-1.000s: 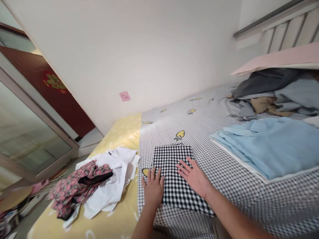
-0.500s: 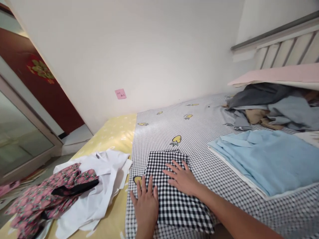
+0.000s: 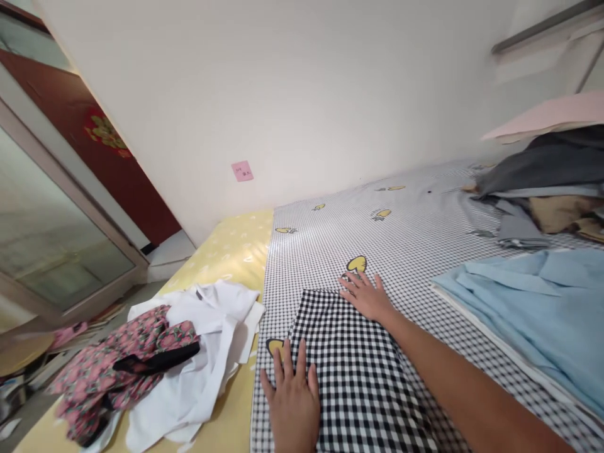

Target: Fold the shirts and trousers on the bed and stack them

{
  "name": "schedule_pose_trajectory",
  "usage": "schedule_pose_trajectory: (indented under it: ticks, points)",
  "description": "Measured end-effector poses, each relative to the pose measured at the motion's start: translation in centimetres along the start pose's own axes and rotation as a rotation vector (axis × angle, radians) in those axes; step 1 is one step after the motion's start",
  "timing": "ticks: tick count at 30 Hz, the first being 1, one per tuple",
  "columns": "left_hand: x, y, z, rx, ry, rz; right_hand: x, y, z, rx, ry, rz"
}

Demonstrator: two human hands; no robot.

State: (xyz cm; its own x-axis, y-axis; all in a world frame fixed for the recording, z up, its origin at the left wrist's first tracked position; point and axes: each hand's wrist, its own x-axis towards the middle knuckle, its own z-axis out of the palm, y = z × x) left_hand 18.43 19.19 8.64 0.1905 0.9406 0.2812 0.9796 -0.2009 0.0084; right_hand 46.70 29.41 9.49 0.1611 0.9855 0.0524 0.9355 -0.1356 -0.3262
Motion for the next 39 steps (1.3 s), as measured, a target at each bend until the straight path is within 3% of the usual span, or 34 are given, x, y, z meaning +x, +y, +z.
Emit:
schedule_pose_trajectory:
  ticks: [3,6,12,14,17,19,22,25,29,35,39]
  points:
    - [0.0,0.2,-0.4,-0.014,-0.012,-0.010,-1.2,-0.8,-0.2,-0.002,0.034,0.182]
    - [-0.1,0.1,-0.4,-0.064,0.008,-0.018,-3.3,-1.0,0.0,0.018,0.016,0.231]
    - [-0.5,0.2,0.5,-0.162,0.096,-0.042,-9.1,0.6,1.3,-0.047,-0.019,0.089]
    - [-0.7,0.3,0.6,-0.174,0.126,-0.053,-10.7,0.5,0.7,-0.104,0.033,0.075]
    - [-0.8,0.4,0.5,-0.185,0.146,-0.069,-12.0,-1.6,-1.4,-0.173,0.218,-0.013]
    - [-0.8,0.5,0.5,-0.194,0.149,-0.077,-12.1,-4.1,-2.6,-0.160,0.240,-0.145]
    - [-0.8,0.5,0.7,-0.208,0.154,-0.081,-11.3,-7.9,-2.3,-0.089,0.017,-0.287]
    - [-0.8,0.4,0.9,-0.219,0.140,-0.077,-9.5,-10.1,-0.3,-0.064,-0.136,-0.337]
    - [-0.8,0.4,1.1,-0.202,0.105,-0.067,-5.7,-11.3,1.6,-0.074,-0.132,-0.326]
    - [-0.6,0.5,1.2,-0.108,0.068,-0.049,0.4,-12.1,2.2,-0.078,-0.162,-0.223]
    - [-0.6,0.3,1.7,-0.097,0.120,-0.052,1.9,-12.4,2.4,-0.087,-0.151,-0.225]
